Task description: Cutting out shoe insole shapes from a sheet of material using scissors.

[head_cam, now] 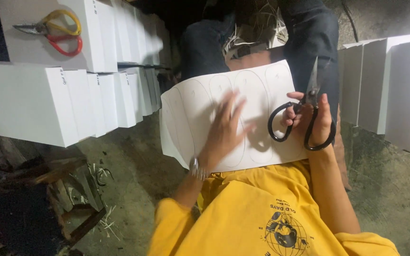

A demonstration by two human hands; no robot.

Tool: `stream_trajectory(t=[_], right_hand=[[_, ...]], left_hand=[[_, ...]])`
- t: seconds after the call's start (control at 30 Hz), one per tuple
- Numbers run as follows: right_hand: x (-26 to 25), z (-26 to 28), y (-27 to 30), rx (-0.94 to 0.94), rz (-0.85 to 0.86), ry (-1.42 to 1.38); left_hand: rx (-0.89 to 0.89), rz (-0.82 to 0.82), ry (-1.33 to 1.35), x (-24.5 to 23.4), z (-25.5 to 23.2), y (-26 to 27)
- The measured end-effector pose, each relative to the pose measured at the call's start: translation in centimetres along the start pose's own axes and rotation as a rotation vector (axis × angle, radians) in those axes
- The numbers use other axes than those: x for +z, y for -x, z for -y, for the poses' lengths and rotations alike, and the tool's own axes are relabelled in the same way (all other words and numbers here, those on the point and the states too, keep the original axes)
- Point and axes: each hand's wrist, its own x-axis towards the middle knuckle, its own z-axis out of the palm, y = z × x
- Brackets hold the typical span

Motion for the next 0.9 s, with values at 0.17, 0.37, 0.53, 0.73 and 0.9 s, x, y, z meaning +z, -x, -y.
stream_trajectory(t=[0.17,0.37,0.53,0.73,0.9], right_hand=[[1.6,1.7,0.2,0.080,-0.024,-0.331],[4.0,5.2,2.5,0.140,0.145,-0.041],[2.4,7.5,7.4,-0.021,0.116,0.241],[6.3,10.6,13.6,0.250,-0.431,1.253],[4.1,8.3,18.9,0.373,-0.450,1.263]], left_hand=[[0.102,0.262,0.091,-2.7,-2.9,6.6],[0.263,0.445,-0.061,-4.3,-4.2,4.9],[0.399,0.199,-0.036,-0.6,-3.4,5.2],[0.452,-0.068,0.028,-0.8,-5.5,2.6],[0.517,-0.193,0.089,0.2,-7.3,-0.6]])
